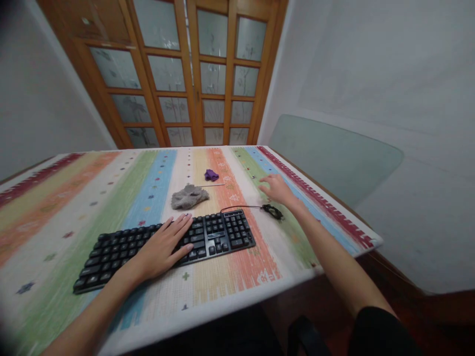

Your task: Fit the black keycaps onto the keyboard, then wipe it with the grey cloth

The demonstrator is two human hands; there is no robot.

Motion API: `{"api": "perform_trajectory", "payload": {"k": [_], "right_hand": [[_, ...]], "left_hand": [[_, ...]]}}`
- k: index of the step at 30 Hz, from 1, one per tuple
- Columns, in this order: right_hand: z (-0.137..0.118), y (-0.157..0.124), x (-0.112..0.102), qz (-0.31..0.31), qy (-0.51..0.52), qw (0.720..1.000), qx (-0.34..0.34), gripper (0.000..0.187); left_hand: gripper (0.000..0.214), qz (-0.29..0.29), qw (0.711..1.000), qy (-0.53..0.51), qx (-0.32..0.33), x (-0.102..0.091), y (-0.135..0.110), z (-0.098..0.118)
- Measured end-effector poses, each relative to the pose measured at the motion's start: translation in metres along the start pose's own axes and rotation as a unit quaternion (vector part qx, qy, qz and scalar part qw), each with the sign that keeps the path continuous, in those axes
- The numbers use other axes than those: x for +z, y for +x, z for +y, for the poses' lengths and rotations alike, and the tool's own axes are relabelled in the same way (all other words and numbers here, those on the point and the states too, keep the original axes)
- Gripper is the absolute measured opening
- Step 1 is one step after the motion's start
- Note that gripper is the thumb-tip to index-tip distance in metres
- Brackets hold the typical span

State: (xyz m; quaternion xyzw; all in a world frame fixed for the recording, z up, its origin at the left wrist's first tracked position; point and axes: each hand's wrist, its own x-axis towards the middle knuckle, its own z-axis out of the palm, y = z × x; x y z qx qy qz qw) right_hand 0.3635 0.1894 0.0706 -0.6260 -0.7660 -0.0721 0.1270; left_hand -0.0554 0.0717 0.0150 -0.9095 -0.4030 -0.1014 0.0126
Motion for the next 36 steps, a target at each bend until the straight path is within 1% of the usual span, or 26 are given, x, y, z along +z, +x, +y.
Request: {"api": "perform_trajectory", "payload": {"k": [2, 4, 7, 10, 13, 16, 21, 24, 27, 29, 31, 36], "right_hand": [[0.031, -0.02, 0.005, -0.01, -0.028, 0.998, 0.056, 0.031], [0.049, -0.038, 0.011, -0.025, -0.048, 0.994, 0.099, 0.029], [0.057, -0.053, 0.021, -0.043, -0.057, 0.989, 0.132, 0.027], [0.051, -0.052, 0.026, -0.044, -0.053, 0.987, 0.146, 0.026], [0.035, -0.036, 0.027, -0.041, -0.035, 0.989, 0.14, 0.025], [0.008, -0.012, 0.024, -0.037, -0.01, 0.993, 0.109, 0.024], [-0.051, 0.027, 0.023, -0.018, 0.023, 0.999, 0.031, 0.024], [-0.087, 0.042, 0.03, -0.027, 0.035, 0.999, -0.001, 0.024], [-0.116, 0.05, 0.042, -0.042, 0.038, 0.998, -0.019, 0.022], [-0.129, 0.053, 0.05, -0.049, 0.04, 0.998, -0.032, 0.021], [-0.136, 0.056, 0.057, -0.053, 0.043, 0.997, -0.043, 0.02], [-0.142, 0.056, 0.068, -0.057, 0.053, 0.995, -0.069, 0.019]], "left_hand": [[0.073, 0.001, 1.0, 0.001, -0.001, 0.002, 0.0, -0.001], [0.073, 0.005, 1.0, 0.001, 0.0, 0.003, 0.0, -0.002], [0.072, 0.019, 1.0, 0.002, 0.008, 0.006, -0.001, -0.004], [0.073, 0.022, 1.0, 0.004, 0.009, 0.006, -0.002, -0.005], [0.072, 0.02, 1.0, -0.001, 0.008, 0.003, -0.002, -0.003], [0.072, 0.012, 1.0, -0.008, 0.003, 0.0, -0.001, -0.001], [0.071, 0.014, 1.0, -0.017, 0.0, -0.002, -0.001, 0.001], [0.071, 0.006, 1.0, -0.017, -0.008, -0.002, -0.001, 0.001], [0.072, -0.004, 1.0, -0.016, -0.014, -0.003, 0.0, 0.002], [0.072, -0.003, 1.0, -0.015, -0.014, -0.004, 0.0, 0.003], [0.071, -0.002, 1.0, -0.013, -0.015, -0.005, 0.0, 0.004], [0.072, -0.004, 1.0, -0.015, -0.016, -0.005, 0.0, 0.004]]}}
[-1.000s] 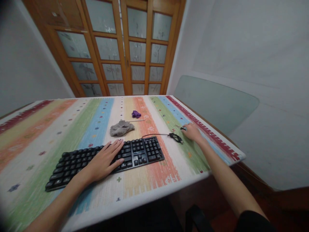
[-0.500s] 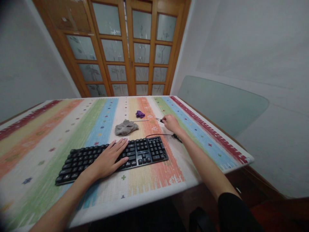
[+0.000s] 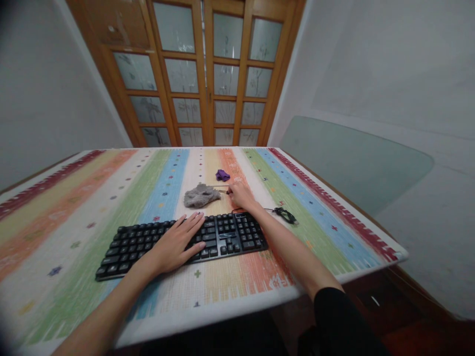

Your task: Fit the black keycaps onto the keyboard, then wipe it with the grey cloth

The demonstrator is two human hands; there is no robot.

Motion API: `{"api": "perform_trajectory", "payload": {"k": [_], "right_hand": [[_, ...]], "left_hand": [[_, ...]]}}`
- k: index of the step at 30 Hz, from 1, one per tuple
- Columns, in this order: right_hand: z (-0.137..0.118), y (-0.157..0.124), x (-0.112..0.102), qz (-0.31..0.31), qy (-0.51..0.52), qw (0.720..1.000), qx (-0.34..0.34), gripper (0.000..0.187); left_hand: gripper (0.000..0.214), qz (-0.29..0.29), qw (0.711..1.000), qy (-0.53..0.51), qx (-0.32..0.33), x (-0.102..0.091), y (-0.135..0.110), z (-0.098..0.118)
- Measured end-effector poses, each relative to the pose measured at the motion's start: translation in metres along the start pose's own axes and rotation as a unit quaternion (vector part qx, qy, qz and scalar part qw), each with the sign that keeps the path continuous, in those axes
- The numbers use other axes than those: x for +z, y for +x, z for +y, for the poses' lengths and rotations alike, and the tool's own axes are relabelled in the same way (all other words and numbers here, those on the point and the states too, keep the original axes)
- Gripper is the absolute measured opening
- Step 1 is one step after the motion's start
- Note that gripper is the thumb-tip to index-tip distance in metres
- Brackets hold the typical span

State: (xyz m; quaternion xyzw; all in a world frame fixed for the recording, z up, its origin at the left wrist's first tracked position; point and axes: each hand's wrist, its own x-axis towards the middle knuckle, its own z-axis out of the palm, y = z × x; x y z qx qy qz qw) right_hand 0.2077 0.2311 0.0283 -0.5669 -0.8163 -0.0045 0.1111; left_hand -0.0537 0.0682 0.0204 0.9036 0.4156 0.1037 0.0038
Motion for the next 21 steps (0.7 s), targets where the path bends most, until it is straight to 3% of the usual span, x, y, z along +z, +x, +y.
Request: {"api": "perform_trajectory", "payload": {"k": [7, 12, 16, 21], "right_hand": [[0.008, -0.009, -0.009, 0.016, 0.019, 1.0, -0.016, 0.023], [0.052, -0.039, -0.036, 0.036, 0.029, 0.999, 0.014, 0.027], [0.097, -0.086, -0.051, 0.031, 0.034, 0.997, 0.066, 0.029], [0.127, -0.152, -0.042, 0.024, 0.073, 0.992, 0.097, 0.037]], "left_hand": [[0.07, 0.004, 1.0, -0.006, 0.007, 0.002, 0.0, -0.001], [0.069, 0.036, 0.999, 0.004, -0.009, -0.004, -0.016, -0.012], [0.074, 0.087, 0.989, 0.012, -0.116, -0.012, -0.057, -0.036], [0.081, 0.153, 0.944, -0.027, -0.29, -0.015, -0.121, -0.055]]}}
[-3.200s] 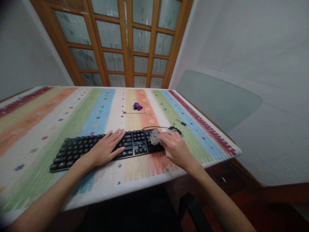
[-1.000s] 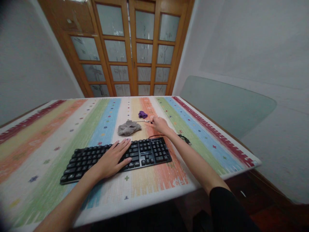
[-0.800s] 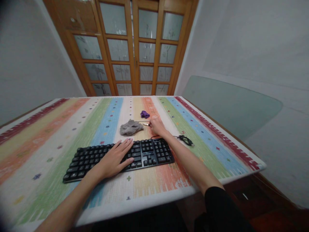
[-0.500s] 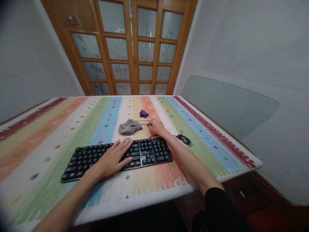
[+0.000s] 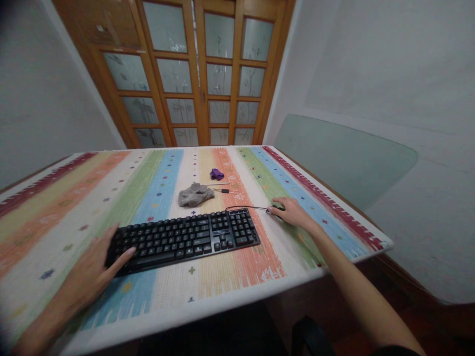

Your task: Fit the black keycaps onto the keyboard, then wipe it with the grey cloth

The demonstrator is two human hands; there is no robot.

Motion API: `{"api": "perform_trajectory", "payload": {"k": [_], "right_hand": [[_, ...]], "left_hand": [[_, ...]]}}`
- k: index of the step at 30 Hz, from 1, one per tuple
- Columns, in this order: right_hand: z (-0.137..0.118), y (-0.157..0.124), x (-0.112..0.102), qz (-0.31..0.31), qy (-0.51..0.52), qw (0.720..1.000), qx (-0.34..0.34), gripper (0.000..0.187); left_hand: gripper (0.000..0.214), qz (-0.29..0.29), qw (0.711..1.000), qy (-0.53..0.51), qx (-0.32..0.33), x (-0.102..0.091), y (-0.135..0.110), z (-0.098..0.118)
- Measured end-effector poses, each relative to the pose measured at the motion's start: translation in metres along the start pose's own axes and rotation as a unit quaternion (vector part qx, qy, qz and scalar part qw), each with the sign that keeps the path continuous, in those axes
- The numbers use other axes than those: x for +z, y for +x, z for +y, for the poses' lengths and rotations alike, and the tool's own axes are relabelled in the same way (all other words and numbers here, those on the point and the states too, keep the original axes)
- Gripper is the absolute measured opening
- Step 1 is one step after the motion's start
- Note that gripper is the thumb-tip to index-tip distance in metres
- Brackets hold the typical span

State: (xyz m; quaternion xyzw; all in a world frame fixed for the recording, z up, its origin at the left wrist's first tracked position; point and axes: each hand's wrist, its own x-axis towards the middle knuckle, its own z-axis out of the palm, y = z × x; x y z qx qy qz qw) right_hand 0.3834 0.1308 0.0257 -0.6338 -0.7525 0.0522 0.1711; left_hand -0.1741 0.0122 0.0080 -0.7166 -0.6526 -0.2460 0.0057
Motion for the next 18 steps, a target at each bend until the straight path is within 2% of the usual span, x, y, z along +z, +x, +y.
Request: {"api": "perform_trajectory", "payload": {"k": [3, 6, 10, 15, 18], "right_hand": [[0.003, -0.025, 0.009, 0.013, 0.048, 0.999, -0.007, 0.044], [-0.011, -0.036, 0.015, 0.025, 0.069, 0.997, 0.009, 0.042], [-0.04, -0.038, 0.017, 0.024, 0.102, 0.994, 0.035, 0.033], [-0.071, -0.035, 0.023, 0.0, 0.148, 0.989, 0.023, 0.029], [-0.081, -0.031, 0.028, 0.011, 0.164, 0.985, 0.045, 0.032]], "left_hand": [[0.087, 0.014, 0.996, -0.023, -0.09, -0.003, -0.02, -0.014], [0.097, -0.003, 0.99, -0.049, -0.134, -0.002, -0.03, -0.018], [0.108, -0.028, 0.991, -0.044, -0.125, -0.004, -0.03, -0.014], [0.118, -0.007, 0.993, -0.019, -0.113, -0.011, -0.027, -0.007], [0.118, 0.006, 0.992, -0.015, -0.123, -0.017, -0.024, -0.004]]}}
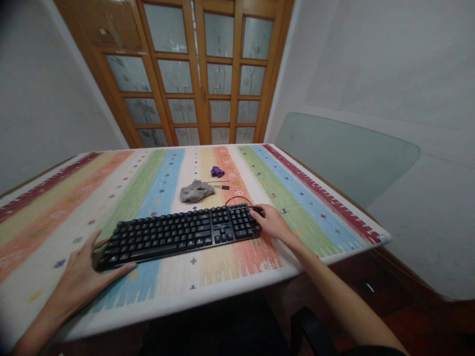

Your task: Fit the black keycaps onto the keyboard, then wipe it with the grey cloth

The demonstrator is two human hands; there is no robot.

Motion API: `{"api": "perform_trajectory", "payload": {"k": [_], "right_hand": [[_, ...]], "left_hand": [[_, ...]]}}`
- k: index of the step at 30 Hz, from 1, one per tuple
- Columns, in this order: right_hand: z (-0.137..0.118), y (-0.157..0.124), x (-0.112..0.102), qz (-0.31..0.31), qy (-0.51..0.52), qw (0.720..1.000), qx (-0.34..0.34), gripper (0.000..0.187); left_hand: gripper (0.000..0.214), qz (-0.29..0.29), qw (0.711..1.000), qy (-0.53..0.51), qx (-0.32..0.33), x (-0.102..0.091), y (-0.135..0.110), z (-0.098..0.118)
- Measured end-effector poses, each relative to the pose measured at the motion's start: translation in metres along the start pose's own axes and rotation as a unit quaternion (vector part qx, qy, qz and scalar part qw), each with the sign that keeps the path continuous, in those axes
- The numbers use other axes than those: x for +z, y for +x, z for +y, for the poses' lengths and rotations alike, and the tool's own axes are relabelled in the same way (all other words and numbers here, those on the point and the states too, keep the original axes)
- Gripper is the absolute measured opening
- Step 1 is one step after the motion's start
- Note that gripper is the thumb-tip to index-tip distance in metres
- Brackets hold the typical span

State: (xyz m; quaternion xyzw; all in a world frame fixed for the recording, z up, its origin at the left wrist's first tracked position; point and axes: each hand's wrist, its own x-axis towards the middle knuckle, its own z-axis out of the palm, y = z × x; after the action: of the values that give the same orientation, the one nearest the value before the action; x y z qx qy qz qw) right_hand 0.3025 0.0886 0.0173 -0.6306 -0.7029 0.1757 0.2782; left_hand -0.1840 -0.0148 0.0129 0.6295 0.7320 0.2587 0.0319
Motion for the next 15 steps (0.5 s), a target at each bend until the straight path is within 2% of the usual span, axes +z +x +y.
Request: {"api": "perform_trajectory", "payload": {"k": [2, 6, 8, 15], "right_hand": [[-0.004, 0.002, 0.002, -0.005, 0.032, 0.999, 0.019, 0.033], [-0.01, 0.005, 0.001, -0.093, 0.148, 0.983, 0.051, 0.034], [-0.013, 0.004, -0.001, -0.116, 0.197, 0.971, 0.071, 0.035], [-0.017, 0.0, 0.0, -0.081, 0.313, 0.937, 0.129, 0.041]], "left_hand": [[0.118, 0.002, 1.0, -0.015, -0.007, -0.002, 0.001, 0.002], [0.12, -0.001, 0.998, -0.062, -0.018, -0.001, 0.0, 0.005], [0.12, 0.005, 0.997, -0.076, -0.02, 0.0, -0.002, 0.006], [0.119, 0.027, 0.99, -0.134, -0.037, 0.008, -0.008, 0.01]]}}
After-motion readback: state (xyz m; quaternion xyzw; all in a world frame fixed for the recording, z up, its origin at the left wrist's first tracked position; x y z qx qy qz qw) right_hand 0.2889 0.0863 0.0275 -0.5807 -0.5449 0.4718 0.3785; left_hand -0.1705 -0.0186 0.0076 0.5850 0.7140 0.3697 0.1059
